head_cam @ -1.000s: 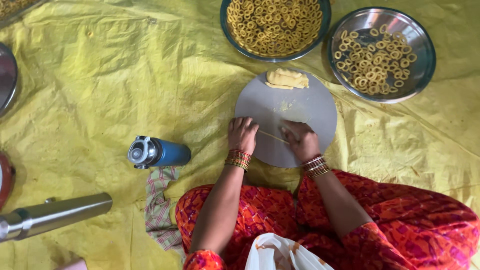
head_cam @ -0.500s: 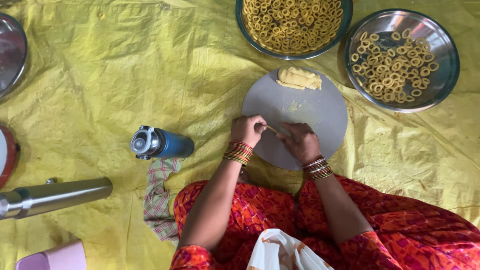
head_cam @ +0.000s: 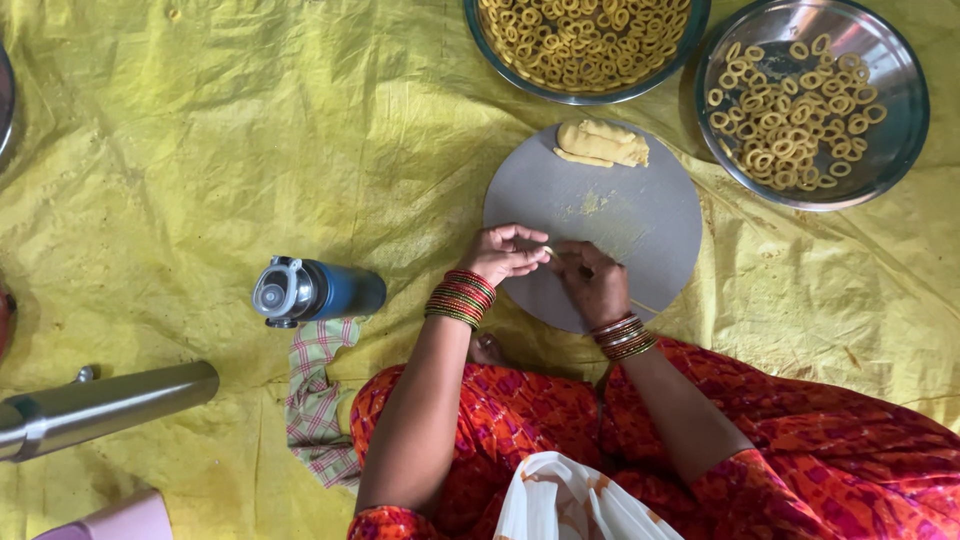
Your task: The person rolls small pieces of dough into thin ropes on a round board, then shapes them into small rings and places them into metal bowls. The process is repeated continuously throughout the clip.
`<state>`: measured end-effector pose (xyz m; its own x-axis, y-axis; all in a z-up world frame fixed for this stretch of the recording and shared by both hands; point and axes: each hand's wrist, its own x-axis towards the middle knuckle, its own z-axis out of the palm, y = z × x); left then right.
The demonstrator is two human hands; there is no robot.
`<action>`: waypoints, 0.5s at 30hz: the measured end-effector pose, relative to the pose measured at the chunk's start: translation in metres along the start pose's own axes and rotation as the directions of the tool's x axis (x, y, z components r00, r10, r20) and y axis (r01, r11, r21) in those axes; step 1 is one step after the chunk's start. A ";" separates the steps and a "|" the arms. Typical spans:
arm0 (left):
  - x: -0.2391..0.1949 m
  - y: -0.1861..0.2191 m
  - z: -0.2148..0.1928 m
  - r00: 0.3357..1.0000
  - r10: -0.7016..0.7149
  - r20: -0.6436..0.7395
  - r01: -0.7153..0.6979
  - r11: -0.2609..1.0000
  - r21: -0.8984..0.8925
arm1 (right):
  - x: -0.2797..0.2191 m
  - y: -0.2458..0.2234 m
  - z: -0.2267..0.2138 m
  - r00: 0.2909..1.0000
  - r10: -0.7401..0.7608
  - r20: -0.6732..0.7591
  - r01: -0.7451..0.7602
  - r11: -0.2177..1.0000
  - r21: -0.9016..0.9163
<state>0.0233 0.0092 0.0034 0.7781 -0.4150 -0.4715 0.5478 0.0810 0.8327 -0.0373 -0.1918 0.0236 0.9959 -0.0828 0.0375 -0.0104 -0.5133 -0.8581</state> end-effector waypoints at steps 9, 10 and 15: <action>0.007 -0.008 -0.008 0.992 0.045 -0.114 -0.046 0.999 -0.006 | -0.006 -0.002 0.006 0.960 -0.257 -0.112 0.248 0.965 -0.084; 0.009 -0.010 -0.007 0.992 0.067 -0.106 -0.067 0.998 0.002 | -0.005 -0.003 0.005 0.962 -0.248 -0.114 0.238 0.966 -0.099; 0.014 -0.020 0.005 0.980 0.175 -0.099 -0.176 0.984 -0.002 | -0.006 -0.007 0.004 0.975 -0.191 -0.110 0.176 0.976 -0.129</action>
<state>0.0219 -0.0026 -0.0188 0.8884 -0.3027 -0.3452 0.4032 0.1547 0.9019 -0.0427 -0.1845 0.0270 0.9635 -0.0765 0.2566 0.1540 -0.6257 -0.7647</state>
